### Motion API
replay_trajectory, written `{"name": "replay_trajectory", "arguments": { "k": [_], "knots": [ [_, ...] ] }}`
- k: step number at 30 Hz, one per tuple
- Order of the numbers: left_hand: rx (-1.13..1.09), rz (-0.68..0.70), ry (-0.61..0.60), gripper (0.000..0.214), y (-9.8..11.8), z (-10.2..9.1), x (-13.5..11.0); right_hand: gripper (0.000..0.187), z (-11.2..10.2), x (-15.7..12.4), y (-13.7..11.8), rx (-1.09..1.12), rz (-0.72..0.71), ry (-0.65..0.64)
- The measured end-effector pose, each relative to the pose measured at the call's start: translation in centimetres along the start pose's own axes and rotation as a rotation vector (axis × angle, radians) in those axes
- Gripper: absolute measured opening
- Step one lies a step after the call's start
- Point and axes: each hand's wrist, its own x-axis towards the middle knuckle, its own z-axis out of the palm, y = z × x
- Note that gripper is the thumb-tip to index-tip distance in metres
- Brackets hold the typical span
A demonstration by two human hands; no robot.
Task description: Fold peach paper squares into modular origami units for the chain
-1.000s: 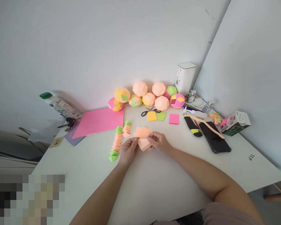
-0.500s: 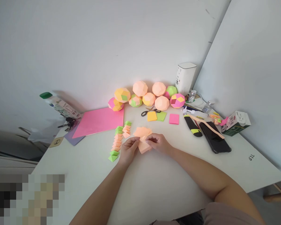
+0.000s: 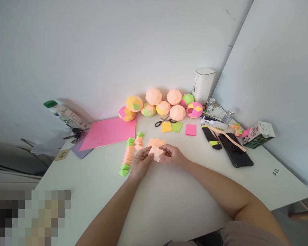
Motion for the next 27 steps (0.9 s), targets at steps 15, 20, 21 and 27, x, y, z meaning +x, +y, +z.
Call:
{"name": "replay_trajectory", "arguments": {
  "k": [15,20,21,27],
  "knots": [
    [0.163,-0.070,-0.187,0.026,0.53,0.26,-0.72,0.031,-0.15,0.00,-0.21,-0.133,-0.041,-0.041],
    [0.115,-0.058,-0.111,0.027,0.14,0.15,-0.40,0.027,-0.21,-0.01,-0.23,-0.149,-0.050,-0.101],
    [0.098,-0.050,-0.102,0.028,0.10,0.09,-0.39,0.027,-0.20,0.01,-0.21,-0.151,-0.053,-0.105],
    [0.056,0.009,-0.122,0.022,0.11,0.29,-0.58,0.022,-0.12,0.02,-0.33,-0.131,-0.036,-0.078]
  ]
}}
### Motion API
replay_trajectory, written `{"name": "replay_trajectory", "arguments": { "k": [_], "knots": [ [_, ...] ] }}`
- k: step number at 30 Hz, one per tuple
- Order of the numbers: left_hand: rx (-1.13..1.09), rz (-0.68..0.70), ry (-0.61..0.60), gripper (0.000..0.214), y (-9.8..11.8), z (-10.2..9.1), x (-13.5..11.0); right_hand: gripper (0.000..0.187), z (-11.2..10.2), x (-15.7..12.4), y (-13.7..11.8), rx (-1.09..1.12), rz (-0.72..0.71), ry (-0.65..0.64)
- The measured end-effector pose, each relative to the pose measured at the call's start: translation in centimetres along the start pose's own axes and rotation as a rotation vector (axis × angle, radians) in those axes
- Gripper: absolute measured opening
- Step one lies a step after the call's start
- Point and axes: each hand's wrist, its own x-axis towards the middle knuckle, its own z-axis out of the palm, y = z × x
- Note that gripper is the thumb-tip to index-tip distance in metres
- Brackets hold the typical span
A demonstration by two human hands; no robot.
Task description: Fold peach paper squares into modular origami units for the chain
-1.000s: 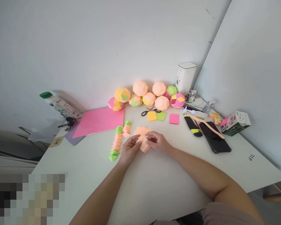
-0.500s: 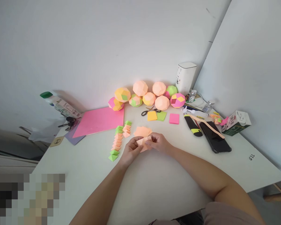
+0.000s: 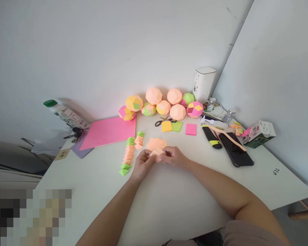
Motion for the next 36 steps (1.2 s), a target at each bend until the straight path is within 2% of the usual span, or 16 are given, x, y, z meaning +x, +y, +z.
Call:
{"name": "replay_trajectory", "arguments": {
  "k": [3,6,8,11,22,30,36],
  "knots": [
    [-0.024,0.056,-0.033,0.024,0.05,0.19,-0.12,0.023,-0.03,-0.04,0.00,-0.031,0.017,-0.009],
    [0.122,0.082,-0.113,0.017,0.10,0.04,-0.20,0.024,-0.04,-0.06,0.11,-0.053,0.022,-0.008],
    [0.228,0.092,-0.140,0.020,0.06,-0.18,-0.21,0.023,-0.03,-0.06,0.21,-0.053,0.025,-0.014],
    [0.254,0.089,-0.115,0.031,-0.13,-0.46,-0.15,0.021,-0.05,-0.04,0.32,-0.045,0.020,-0.024],
    [0.100,-0.077,0.022,0.044,-0.32,-0.26,0.02,0.023,-0.02,-0.05,0.38,0.024,-0.029,0.044],
    [0.243,-0.129,0.037,0.050,-0.18,-0.18,-0.09,0.021,0.05,-0.09,0.05,0.043,-0.058,0.064],
    [0.248,-0.150,0.025,0.050,-0.16,-0.16,-0.12,0.019,0.10,-0.03,0.19,0.057,-0.072,0.097]
  ]
}}
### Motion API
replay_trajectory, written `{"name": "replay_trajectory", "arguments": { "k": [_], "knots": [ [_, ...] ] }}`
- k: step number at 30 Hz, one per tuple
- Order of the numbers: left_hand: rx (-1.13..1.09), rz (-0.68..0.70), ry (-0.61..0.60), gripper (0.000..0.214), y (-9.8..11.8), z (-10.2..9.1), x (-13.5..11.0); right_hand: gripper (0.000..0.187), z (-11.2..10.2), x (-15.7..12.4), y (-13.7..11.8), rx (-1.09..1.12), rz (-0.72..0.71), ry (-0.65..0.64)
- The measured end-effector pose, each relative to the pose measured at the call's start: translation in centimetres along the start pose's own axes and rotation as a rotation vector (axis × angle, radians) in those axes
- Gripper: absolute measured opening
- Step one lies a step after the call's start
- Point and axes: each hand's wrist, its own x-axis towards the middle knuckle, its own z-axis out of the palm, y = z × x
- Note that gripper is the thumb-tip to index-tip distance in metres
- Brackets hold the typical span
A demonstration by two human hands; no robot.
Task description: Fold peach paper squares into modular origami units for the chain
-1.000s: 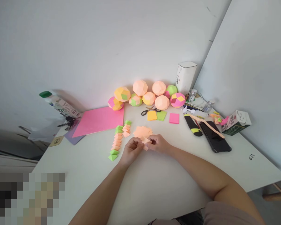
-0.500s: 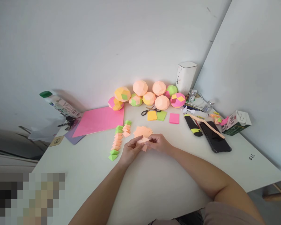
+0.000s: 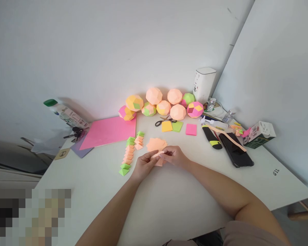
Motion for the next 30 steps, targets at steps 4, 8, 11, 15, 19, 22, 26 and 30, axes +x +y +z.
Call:
{"name": "replay_trajectory", "arguments": {
  "k": [4,8,11,15,19,22,26,30],
  "knots": [
    [-0.001,0.012,-0.010,0.048,0.2,0.1,-0.1,0.022,0.0,0.0,0.2,0.009,0.027,0.011],
    [-0.026,0.063,-0.102,0.040,0.7,0.1,-0.2,0.026,0.1,-0.1,0.3,0.000,0.041,0.053],
    [-0.002,0.086,-0.127,0.032,1.1,0.1,-0.3,0.026,0.1,-0.1,0.2,0.003,0.040,0.059],
    [0.005,0.103,-0.157,0.032,1.4,0.2,-0.4,0.025,0.1,0.0,0.1,-0.004,0.046,0.054],
    [0.008,0.110,-0.167,0.033,1.6,0.3,-0.5,0.026,0.1,0.0,0.3,0.017,0.060,0.048],
    [0.029,0.112,-0.165,0.035,1.6,0.2,-0.5,0.027,0.1,0.0,0.3,0.047,0.083,0.060],
    [0.073,0.118,-0.146,0.037,1.3,0.1,-0.4,0.029,0.1,0.0,0.1,0.080,0.105,0.054],
    [0.089,0.130,-0.143,0.038,1.0,0.1,-0.4,0.027,0.1,0.1,0.0,0.107,0.105,0.039]
  ]
}}
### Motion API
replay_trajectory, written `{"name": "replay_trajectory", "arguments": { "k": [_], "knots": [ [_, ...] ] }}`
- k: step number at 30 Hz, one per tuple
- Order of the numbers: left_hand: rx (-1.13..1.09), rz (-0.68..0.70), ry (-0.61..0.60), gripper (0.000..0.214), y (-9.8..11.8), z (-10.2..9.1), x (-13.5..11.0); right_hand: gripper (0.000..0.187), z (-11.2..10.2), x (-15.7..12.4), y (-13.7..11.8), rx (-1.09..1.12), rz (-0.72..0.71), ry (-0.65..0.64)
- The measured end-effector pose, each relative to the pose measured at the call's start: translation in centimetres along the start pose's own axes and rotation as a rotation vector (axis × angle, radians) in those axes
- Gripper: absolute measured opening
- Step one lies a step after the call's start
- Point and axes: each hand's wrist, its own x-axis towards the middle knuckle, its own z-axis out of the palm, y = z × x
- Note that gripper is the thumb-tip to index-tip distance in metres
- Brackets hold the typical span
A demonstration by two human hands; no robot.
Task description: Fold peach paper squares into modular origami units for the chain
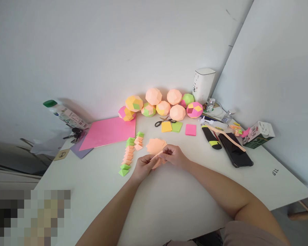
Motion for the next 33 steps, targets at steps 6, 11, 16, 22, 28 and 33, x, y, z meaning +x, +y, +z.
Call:
{"name": "replay_trajectory", "arguments": {
  "k": [6,11,16,22,28,33],
  "knots": [
    [-0.044,0.013,-0.030,0.037,0.02,-0.04,-0.04,0.031,-0.19,0.23,0.30,0.042,0.000,-0.012],
    [0.025,0.017,0.023,0.033,0.19,0.05,-0.12,0.026,-0.26,0.22,0.35,0.008,-0.020,-0.025],
    [0.033,0.050,0.051,0.031,0.26,0.14,-0.16,0.022,-0.17,0.12,0.17,-0.013,-0.038,-0.028],
    [0.030,0.064,0.018,0.032,-0.02,0.03,-0.05,0.026,-0.27,0.32,0.36,0.018,-0.016,-0.038],
    [0.017,0.055,-0.006,0.032,0.01,-0.04,-0.07,0.022,-0.33,0.37,0.07,0.008,-0.035,-0.028],
    [0.006,0.052,-0.015,0.033,0.16,-0.07,-0.06,0.021,-0.36,0.31,0.12,0.034,-0.021,-0.032]
  ]
}}
